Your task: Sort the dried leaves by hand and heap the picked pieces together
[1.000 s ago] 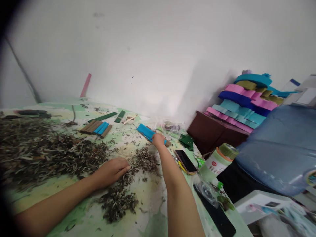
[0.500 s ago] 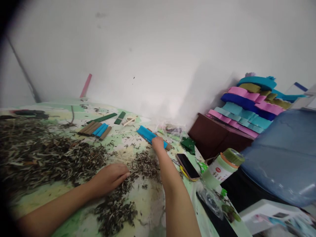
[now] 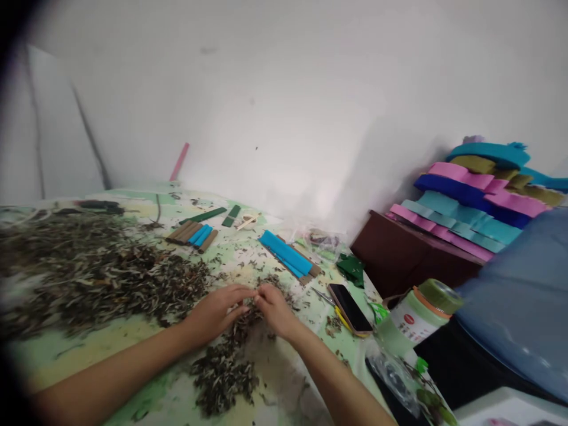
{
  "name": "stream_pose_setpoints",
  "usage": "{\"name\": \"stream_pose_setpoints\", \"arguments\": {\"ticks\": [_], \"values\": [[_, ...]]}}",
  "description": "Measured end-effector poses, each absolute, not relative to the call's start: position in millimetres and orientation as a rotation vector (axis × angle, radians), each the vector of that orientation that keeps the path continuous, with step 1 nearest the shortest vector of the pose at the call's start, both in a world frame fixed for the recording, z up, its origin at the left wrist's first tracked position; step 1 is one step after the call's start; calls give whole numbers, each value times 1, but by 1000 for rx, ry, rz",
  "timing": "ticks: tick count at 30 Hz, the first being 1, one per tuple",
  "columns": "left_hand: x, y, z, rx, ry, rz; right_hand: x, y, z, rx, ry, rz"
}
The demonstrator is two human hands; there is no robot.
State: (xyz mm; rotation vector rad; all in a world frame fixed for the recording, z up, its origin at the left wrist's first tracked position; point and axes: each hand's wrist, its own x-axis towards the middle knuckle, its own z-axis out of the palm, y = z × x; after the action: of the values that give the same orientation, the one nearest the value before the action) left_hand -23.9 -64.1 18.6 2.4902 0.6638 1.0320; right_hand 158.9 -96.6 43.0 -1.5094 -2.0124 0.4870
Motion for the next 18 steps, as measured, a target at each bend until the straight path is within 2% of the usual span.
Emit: {"name": "stream_pose_setpoints", "arguments": {"ticks": [6,11,18], "values": [[-27,-81,38,2575,577,926,141,-137,34,-1255,-1601,977],[-31,-87,50,2711,492,872,138,-153,35,-1258,-1471,1053],[-39,-105,69,3264,427,664,127,-160,21,-1211,-1421,1109]]}}
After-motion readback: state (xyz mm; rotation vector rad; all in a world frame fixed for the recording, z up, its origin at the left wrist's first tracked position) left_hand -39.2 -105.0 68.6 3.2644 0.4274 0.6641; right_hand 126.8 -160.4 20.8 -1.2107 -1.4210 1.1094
